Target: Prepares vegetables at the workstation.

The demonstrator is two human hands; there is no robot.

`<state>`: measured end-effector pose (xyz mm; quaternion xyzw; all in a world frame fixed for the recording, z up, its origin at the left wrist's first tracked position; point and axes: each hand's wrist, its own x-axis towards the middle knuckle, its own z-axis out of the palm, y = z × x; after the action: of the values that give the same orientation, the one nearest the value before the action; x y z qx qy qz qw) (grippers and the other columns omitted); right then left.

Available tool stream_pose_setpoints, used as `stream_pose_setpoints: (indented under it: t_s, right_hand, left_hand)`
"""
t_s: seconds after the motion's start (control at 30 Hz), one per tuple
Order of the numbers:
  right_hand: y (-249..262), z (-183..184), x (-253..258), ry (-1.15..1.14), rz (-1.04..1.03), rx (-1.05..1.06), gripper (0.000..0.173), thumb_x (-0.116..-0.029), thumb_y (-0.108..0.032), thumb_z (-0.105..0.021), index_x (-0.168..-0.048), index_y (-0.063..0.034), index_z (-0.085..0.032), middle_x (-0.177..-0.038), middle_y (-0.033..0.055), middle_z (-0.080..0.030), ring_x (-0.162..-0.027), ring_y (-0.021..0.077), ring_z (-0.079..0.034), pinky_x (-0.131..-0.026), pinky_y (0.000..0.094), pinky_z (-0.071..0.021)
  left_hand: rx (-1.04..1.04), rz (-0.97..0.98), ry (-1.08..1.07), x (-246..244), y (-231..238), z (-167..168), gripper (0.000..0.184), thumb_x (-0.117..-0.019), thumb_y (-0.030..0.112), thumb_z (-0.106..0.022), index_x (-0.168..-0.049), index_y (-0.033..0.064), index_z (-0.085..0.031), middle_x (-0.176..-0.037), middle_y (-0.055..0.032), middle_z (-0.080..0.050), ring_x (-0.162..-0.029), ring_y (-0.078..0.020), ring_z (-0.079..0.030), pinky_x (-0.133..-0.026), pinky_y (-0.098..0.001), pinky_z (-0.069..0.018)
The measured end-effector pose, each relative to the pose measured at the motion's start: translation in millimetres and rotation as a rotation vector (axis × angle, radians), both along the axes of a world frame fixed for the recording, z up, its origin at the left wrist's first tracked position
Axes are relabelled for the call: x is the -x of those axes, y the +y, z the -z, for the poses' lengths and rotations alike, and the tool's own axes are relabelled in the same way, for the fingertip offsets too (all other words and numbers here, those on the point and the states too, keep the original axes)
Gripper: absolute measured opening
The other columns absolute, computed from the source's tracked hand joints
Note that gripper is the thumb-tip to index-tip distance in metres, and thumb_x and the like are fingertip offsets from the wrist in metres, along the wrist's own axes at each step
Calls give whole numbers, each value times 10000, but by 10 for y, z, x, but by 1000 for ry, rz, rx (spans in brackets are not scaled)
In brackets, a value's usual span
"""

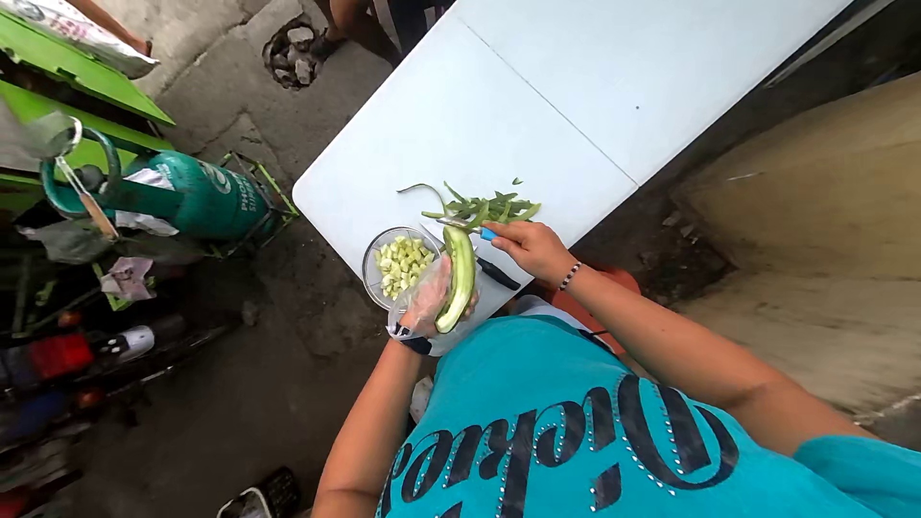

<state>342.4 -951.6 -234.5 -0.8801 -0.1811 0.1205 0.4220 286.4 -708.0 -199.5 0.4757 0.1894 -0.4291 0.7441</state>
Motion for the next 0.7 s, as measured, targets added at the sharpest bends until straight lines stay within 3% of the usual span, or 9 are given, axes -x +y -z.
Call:
stream_pose_setpoints:
  t_s: [0.33,0.4,0.47,0.53,0.6,0.7]
  right_hand:
    - [-93,37,-175,271,-65,77,383,-1099,-338,-476,-1386,-170,-667,-1111,144,-749,-1031,316,-709,-952,578,-518]
    - [-111,43,-145,293,-3,80,384,-1103,-340,-467,-1384,-169,-666,-1092,155,-744,-1008,328,-705,-935,587,-516]
    - [-133,67,-64,253,56,44,382,-1096,-349,-480,-1377,-171,-668,-1097,145,-744,-989,312,-708,-922,579,-526]
    - [-134,13,48,215,100,-28,395,-1091,-350,-490,-1400,-165,-652,-1182,131,-734,-1054,278,-706,-974,546,-527]
    - [-128,-73,173,155,147,-145,397,-1084,-326,-502,-1401,-135,-646,-1193,115,-729,-1006,203,-702,-938,451,-555]
    - [-110,-292,384,50,180,-290,388,-1078,-268,-505,-1399,-93,-637,-1162,88,-722,-914,102,-664,-834,292,-555]
  left_hand:
    - [-67,118,-157,7,56,-29,659,-1092,514,-144,-1106,34,-597,-803,-114,-670,-639,-194,-653,-577,-327,-580]
    - [-44,67,-150,-13,63,-20,700,-1068,591,-156,-1150,41,-581,-830,-127,-674,-648,-206,-658,-570,-328,-580]
    - [-6,44,-193,-5,100,8,829,-980,756,-207,-1277,59,-545,-903,-131,-683,-685,-207,-662,-589,-336,-583]
    - [14,1,-249,-5,107,-31,941,-866,862,-372,-1379,85,-507,-920,-105,-681,-710,-194,-670,-613,-331,-595]
    - [-4,-57,-303,-37,81,-139,903,-878,813,-475,-1434,102,-481,-945,-98,-687,-723,-189,-682,-629,-335,-609]
    - [-40,-130,-336,-67,42,-371,713,-990,709,-378,-1489,207,-464,-1012,-68,-710,-799,-157,-702,-688,-304,-611]
